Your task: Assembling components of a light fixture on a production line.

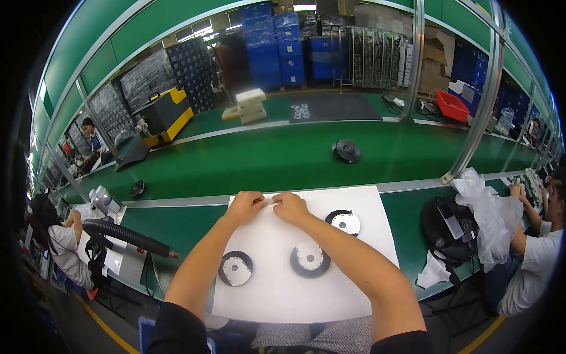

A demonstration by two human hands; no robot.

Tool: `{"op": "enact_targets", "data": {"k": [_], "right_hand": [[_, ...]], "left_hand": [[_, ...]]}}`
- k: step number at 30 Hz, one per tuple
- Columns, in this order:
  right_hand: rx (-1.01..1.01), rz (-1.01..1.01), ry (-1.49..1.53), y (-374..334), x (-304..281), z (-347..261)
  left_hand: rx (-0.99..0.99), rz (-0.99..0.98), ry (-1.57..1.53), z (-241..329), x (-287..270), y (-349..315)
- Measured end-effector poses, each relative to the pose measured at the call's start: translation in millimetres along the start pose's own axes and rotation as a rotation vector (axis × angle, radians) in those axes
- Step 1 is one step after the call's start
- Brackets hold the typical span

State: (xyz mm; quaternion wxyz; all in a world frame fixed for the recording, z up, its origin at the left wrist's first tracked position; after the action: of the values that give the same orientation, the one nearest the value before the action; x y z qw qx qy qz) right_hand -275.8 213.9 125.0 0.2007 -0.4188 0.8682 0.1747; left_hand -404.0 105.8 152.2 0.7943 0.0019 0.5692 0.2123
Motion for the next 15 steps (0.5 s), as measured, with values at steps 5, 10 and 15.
{"op": "enact_targets", "data": {"k": [5,10,15], "right_hand": [[0.074,0.075,-0.044,-9,-10,1],[0.116,-0.353,0.229,-62,-17,-79],[0.156,-0.130,0.177,-60,-60,-55]], "left_hand": [[0.064,0.032,0.070,13,0,2],[-0.150,0.157,0.226,-11,-38,4],[-0.053,0.201,0.210,0,-39,9]]}}
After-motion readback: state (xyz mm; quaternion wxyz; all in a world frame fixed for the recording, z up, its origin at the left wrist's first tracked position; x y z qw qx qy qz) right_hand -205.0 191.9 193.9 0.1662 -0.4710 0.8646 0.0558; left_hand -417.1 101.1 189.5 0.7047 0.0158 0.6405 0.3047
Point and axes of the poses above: each hand's wrist, its own y-axis towards the middle knuckle, its own x-axis out of the palm, z = x × y, the point moved 5 cm from there along y, towards the middle knuckle, and after that the axes turned 13 degrees about y, right-handed, at the moved point
